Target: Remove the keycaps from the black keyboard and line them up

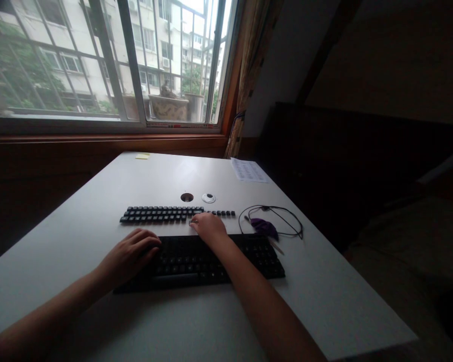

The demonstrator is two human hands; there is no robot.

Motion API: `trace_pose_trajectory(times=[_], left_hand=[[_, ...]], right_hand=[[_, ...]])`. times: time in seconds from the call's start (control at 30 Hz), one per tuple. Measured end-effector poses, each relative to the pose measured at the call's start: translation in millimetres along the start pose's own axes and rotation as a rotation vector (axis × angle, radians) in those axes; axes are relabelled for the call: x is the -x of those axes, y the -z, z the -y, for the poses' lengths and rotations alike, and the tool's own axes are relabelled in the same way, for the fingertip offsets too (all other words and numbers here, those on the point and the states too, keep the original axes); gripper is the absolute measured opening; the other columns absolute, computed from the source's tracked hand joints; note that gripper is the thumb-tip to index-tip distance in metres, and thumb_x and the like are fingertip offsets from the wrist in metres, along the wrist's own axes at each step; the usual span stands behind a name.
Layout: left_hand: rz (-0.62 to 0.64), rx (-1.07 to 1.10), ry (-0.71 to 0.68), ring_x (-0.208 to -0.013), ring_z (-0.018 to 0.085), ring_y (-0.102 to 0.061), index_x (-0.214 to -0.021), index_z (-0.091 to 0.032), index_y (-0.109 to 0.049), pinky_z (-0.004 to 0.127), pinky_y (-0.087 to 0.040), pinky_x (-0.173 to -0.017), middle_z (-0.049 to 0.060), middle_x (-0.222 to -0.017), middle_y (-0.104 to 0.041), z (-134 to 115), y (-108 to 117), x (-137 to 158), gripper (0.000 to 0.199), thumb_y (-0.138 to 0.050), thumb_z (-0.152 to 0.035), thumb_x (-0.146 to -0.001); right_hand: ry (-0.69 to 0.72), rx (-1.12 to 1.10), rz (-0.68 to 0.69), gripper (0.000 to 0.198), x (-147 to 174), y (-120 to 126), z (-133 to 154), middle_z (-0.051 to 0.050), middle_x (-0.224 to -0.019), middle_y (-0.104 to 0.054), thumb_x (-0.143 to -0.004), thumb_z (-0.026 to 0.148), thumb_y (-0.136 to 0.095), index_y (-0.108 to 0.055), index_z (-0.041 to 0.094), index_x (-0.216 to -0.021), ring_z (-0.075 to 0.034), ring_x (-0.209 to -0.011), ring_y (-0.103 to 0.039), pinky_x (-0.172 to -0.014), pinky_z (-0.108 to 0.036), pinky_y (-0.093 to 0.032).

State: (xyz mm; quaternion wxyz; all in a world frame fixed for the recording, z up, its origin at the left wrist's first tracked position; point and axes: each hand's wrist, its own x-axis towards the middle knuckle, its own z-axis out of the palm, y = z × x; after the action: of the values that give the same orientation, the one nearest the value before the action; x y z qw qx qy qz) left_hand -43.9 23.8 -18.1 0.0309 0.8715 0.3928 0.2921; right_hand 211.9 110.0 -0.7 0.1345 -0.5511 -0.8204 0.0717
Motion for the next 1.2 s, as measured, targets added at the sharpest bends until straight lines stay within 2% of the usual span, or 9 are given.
trace_pose_trajectory(times=[0.3,0.53,0.67,0.8,1.03,1.2], left_hand=[[-0.003,0.059,0.036,-0.093,0.02,-0.058,-0.099,-0.02,-0.064,0.038,-0.053,-0.083,0.006,-0.097,-0.065,-1,-2,-2,0.014,-0.05,-0.02,-0.096],[0.016,0.069,0.053,-0.095,0.021,-0.056,-0.1,-0.02,-0.062,0.039,-0.052,-0.085,0.006,-0.1,-0.064,0,-2,0,0.013,-0.05,-0.018,-0.095],[0.017,0.065,0.043,-0.095,0.021,-0.056,-0.101,-0.02,-0.062,0.039,-0.052,-0.084,0.006,-0.1,-0.064,0,-3,0,0.014,-0.05,-0.017,-0.095],[0.013,0.07,0.046,-0.095,0.021,-0.056,-0.101,-0.02,-0.062,0.039,-0.052,-0.083,0.006,-0.1,-0.064,0,-2,0,0.014,-0.05,-0.017,-0.095],[0.035,0.078,0.069,-0.096,0.021,-0.056,-0.101,-0.021,-0.062,0.038,-0.051,-0.085,0.006,-0.101,-0.063,-1,-3,1,0.015,-0.048,-0.018,-0.096],[0.055,0.085,0.091,-0.098,0.021,-0.055,-0.102,-0.021,-0.061,0.039,-0.05,-0.086,0.006,-0.103,-0.063,-1,-3,1,0.014,-0.048,-0.019,-0.096]], right_hand=[[-0.049,0.018,0.002,0.027,1,-11,-2,-0.005,-0.108,-0.074,-0.094,0.04,-0.055,-0.072,0.027,-0.11,-0.022,-0.1,-0.068,-0.083,-0.03,-0.049],[-0.004,-0.05,-0.088,0.028,4,-15,-8,-0.006,-0.11,-0.073,-0.093,0.036,-0.058,-0.07,0.025,-0.115,-0.022,-0.101,-0.068,-0.088,-0.03,-0.048],[0.039,-0.053,-0.136,0.024,9,-13,-8,-0.004,-0.104,-0.073,-0.094,0.032,-0.055,-0.072,0.027,-0.11,-0.019,-0.095,-0.068,-0.086,-0.028,-0.048],[0.057,0.023,-0.092,0.025,11,-12,-4,-0.003,-0.097,-0.072,-0.094,0.032,-0.054,-0.073,0.03,-0.11,-0.019,-0.088,-0.068,-0.079,-0.028,-0.048],[0.027,0.079,-0.027,0.033,9,-14,-1,-0.001,-0.105,-0.071,-0.095,0.033,-0.05,-0.064,0.035,-0.125,-0.019,-0.092,-0.067,-0.077,-0.029,-0.048],[0.009,0.09,0.002,0.036,8,-13,1,-0.001,-0.106,-0.07,-0.095,0.032,-0.049,-0.06,0.035,-0.129,-0.019,-0.093,-0.066,-0.079,-0.029,-0.047]])
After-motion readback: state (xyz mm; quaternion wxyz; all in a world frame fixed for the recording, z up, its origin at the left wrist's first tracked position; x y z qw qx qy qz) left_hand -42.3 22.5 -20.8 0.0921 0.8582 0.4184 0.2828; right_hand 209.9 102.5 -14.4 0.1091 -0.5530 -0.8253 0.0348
